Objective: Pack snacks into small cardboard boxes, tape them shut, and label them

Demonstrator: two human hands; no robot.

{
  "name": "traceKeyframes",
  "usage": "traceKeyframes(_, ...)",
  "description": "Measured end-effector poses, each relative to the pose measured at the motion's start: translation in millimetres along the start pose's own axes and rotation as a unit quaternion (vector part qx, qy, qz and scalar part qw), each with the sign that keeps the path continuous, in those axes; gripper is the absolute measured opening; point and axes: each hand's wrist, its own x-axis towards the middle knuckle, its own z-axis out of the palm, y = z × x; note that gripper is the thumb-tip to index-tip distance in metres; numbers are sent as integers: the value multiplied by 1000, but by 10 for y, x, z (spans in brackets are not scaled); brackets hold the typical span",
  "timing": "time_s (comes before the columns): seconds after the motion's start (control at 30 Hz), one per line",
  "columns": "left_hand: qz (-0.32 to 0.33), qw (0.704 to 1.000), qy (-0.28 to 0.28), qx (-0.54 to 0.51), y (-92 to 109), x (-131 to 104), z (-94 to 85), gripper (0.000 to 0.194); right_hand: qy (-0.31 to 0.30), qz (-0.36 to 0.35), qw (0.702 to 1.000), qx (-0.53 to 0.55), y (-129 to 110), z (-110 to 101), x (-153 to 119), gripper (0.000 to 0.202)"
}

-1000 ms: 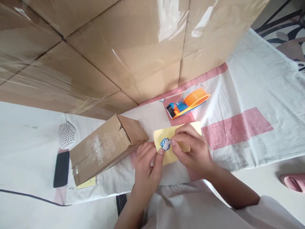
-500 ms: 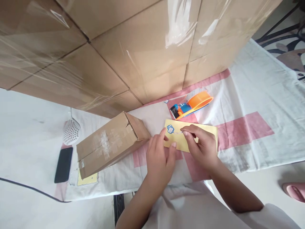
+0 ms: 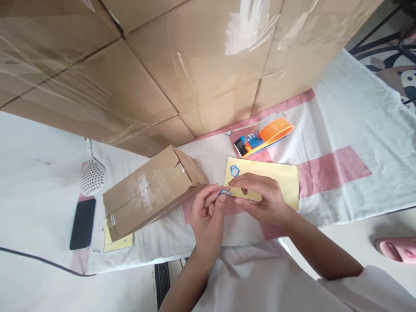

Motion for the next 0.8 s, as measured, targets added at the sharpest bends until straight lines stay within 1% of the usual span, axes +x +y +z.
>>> traceKeyframes(0.1,50,999,-2,-13,-59,-16,-19,6,-3,21,999,35,-4,85,10,19)
traceKeyframes(0.17,70,997,-11,-17,-104,-18,-33,2,-7,48,996,69,-21,144,21,17)
traceKeyframes(0.23,68,997,-11,-21,-148,-20,-38,1,-16,85,989,119,-41,189,25,12)
traceKeyframes(0.3,48,998,7,-37,-183,-25,-29,3,-23,120,977,175,-46,212,18,6)
traceKeyframes(0.37,26,998,17,-55,-202,-30,-10,5,-16,136,969,207,-30,204,0,7)
traceKeyframes(0.43,10,999,3,-50,-204,-28,3,7,-11,126,974,188,0,157,-21,9)
traceKeyframes(0.5,18,1000,-18,-10,-196,-17,0,18,-26,98,988,120,29,78,-33,10)
traceKeyframes(0.53,34,999,-27,21,-192,-9,-9,21,-42,81,993,77,40,36,-34,11)
traceKeyframes(0.57,54,997,-33,52,-189,-1,-21,20,-62,66,995,36,47,-2,-32,11)
traceKeyframes(0.6,75,993,-38,80,-189,7,-36,15,-81,52,995,2,53,-31,-26,11)
traceKeyframes(0.67,91,989,-44,104,-200,18,-64,4,-101,41,993,-36,61,-54,-14,11)
traceKeyframes(0.73,69,994,-31,84,-223,24,-81,3,-90,55,994,-38,68,-31,-7,12)
traceKeyframes(0.8,34,998,-13,54,-251,27,-84,5,-68,87,994,-9,74,8,-5,14)
